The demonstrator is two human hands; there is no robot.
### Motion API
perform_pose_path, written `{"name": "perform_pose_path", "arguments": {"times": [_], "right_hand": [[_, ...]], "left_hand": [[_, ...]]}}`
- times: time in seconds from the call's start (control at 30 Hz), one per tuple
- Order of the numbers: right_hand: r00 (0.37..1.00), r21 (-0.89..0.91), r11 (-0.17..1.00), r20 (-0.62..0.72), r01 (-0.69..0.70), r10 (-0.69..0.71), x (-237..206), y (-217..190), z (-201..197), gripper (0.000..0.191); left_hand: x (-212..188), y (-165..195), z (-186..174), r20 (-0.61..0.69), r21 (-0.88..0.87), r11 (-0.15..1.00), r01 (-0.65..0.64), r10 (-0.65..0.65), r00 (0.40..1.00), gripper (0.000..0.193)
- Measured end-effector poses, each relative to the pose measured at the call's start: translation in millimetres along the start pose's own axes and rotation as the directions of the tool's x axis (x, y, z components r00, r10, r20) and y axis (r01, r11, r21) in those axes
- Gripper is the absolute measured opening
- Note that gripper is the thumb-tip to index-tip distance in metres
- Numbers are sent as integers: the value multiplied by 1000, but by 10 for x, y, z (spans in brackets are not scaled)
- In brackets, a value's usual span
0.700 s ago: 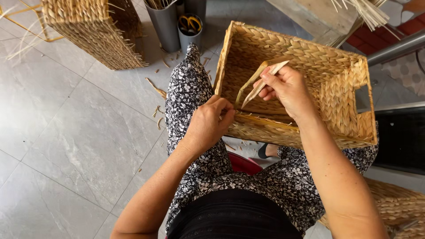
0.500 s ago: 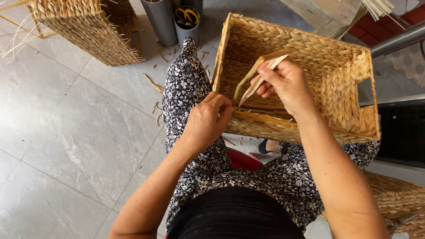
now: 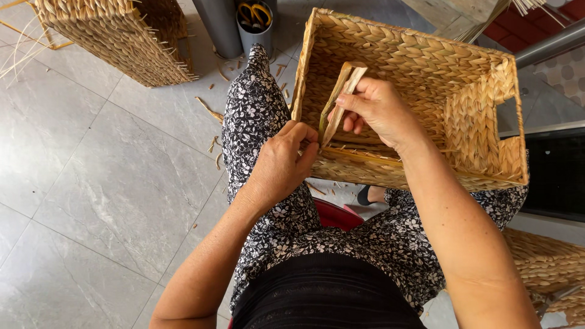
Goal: The person sits with a woven water-hyacinth basket on their lap and weaves a flat splint strip around the basket's rim, threading and tightening the strip by hand to bind the edge. They work the strip along the rim, reposition the basket, and continue weaving the binding around the edge.
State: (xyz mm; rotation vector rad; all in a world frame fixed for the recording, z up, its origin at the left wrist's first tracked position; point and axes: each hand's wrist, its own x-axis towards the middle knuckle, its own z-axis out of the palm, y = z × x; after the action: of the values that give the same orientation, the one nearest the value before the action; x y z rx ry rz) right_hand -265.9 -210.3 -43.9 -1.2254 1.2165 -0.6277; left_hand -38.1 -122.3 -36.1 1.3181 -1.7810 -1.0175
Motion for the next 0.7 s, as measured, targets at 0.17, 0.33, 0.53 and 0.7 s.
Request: {"name": "perform_pose_path", "arguments": {"times": [0.17, 0.33, 0.53, 0.7], "right_hand": [[995, -26, 995, 8, -100, 100, 110, 79, 57, 12], [995, -207, 975, -82, -80, 64, 179, 130, 77, 14], [993, -262, 960, -97, -95, 72, 211, 165, 97, 15], [993, -104, 988, -22, -117, 116, 224, 180, 27, 14]], "left_hand": [[62, -42, 18, -4, -26, 1000, 4, -4, 1000, 10], [134, -70, 49, 5, 22, 1000, -3, 3, 1000, 9], [174, -60, 62, -3, -37, 999, -20, 20, 1000, 8], [195, -62, 68, -28, -136, 989, -57, 54, 998, 11]]}}
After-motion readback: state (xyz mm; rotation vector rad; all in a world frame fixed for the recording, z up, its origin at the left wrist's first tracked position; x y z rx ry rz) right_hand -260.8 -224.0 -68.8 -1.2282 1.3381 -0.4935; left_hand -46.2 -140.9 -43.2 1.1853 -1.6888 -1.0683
